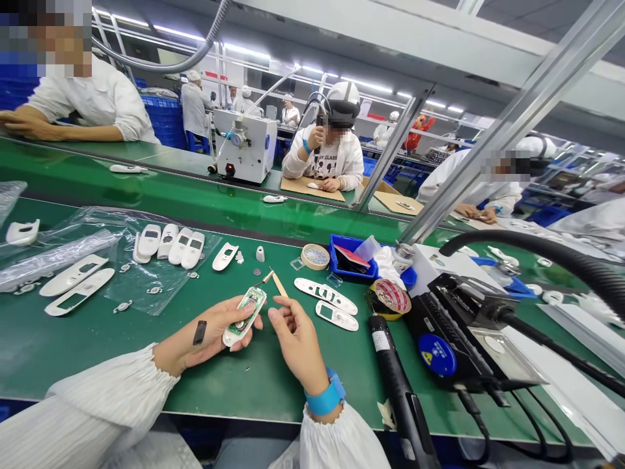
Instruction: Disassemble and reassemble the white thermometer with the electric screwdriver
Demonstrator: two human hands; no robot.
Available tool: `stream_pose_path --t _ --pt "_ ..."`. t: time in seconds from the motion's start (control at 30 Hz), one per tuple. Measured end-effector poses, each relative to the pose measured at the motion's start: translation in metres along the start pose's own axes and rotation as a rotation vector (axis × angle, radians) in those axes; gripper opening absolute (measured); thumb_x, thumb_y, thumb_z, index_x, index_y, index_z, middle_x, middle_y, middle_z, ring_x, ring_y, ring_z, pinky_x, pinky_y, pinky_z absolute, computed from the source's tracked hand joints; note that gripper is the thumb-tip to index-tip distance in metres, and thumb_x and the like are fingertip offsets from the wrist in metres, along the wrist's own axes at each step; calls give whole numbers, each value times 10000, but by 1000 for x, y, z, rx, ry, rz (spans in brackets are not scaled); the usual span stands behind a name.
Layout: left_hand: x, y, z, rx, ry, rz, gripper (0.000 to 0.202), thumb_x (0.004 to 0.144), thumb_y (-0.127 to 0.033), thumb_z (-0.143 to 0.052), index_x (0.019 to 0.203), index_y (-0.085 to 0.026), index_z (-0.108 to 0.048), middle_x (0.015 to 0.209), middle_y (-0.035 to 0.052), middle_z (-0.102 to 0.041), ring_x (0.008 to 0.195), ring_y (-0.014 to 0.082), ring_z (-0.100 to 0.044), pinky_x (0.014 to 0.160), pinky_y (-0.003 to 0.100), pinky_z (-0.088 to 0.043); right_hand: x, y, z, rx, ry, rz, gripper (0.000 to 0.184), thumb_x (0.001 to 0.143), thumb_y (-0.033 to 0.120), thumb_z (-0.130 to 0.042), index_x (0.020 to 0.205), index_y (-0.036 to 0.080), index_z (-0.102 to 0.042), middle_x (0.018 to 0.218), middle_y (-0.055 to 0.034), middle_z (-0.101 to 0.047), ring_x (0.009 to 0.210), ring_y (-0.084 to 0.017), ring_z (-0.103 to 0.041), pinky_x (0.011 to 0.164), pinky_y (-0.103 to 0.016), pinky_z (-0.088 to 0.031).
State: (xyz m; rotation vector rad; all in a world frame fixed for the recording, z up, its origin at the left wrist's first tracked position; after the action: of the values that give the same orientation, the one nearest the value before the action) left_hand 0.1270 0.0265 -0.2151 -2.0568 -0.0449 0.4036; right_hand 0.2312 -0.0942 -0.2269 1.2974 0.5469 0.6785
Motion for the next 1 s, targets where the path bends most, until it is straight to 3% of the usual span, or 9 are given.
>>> stream_pose_path --t 0.1,0.17,0.27,0.33,0.43,0.6,0.73,0.87,1.0 --pt "1 3 1 121 -30 -61 350 781 -460 -527 970 -170 -474 779 20 -545 496 75 -492 414 184 -339 -3 -1 -3 17 -10 2 386 751 473 -553 996 175 -562 750 -9 -538 680 -126 -493 642 -261 -409" --pt "3 8 2 325 -91 -141 350 811 -455 -471 1032 -183 -458 772 15 -539 517 95 -498 432 205 -362 -4 1 -9 42 1 -6 372 753 468 -556 983 175 -551 766 -17 -563 703 -135 -517 667 -274 -422" --pt "5 14 4 720 -211 -352 360 858 -370 -396 1172 -196 -412 888 56 -574 742 163 -557 661 301 -459 -4 5 -20 128 29 -12 375 742 455 -577 977 168 -520 809 -34 -584 747 -150 -554 705 -296 -446" --pt "4 16 3 918 -248 -493 372 876 -293 -351 1235 -199 -385 1063 94 -544 970 202 -510 857 367 -409 -4 8 -27 199 24 0 371 726 432 -606 965 168 -501 853 -43 -591 791 -157 -570 732 -302 -457" --pt "-1 15 1 1053 -244 -532 410 882 -243 -309 1289 -204 -346 1150 109 -484 1047 218 -456 908 398 -377 -3 9 -33 307 11 -5 348 710 393 -637 936 176 -485 884 -43 -607 823 -155 -584 759 -297 -463" --pt "-6 10 -1 923 -190 -468 449 872 -284 -357 1314 -214 -316 1141 106 -473 1033 216 -464 925 392 -370 -2 7 -33 444 25 -43 339 703 362 -654 933 182 -482 805 -8 -615 775 -136 -591 737 -273 -468" --pt "-6 7 2 714 -101 -323 502 833 -332 -462 1307 -218 -338 1171 101 -465 1063 223 -454 934 368 -357 -1 3 -28 519 39 -119 366 675 346 -685 935 164 -504 828 -26 -625 766 -133 -594 739 -275 -470" --pt "-9 5 3 481 6 -183 564 815 -337 -499 1330 -241 -289 1242 94 -421 949 189 -510 764 292 -427 0 1 -25 595 64 -164 359 654 337 -705 907 156 -525 839 -37 -635 748 -134 -600 721 -277 -475" --pt "-13 1 2 398 49 -144 582 799 -324 -541 1324 -254 -299 1224 84 -433 872 163 -526 663 258 -426 1 0 -23 646 101 -176 354 643 310 -718 900 156 -529 866 -46 -642 754 -141 -605 720 -285 -470"
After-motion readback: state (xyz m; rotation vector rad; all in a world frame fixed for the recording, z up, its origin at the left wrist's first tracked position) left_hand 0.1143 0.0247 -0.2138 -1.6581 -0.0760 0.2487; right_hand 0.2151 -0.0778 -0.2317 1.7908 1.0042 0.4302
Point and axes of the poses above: each hand's wrist, its own x-axis towards the middle knuckle, its own z-axis out of the back of the hand, y = z × x, the point moved 1 cm from there along x, towards the middle knuckle
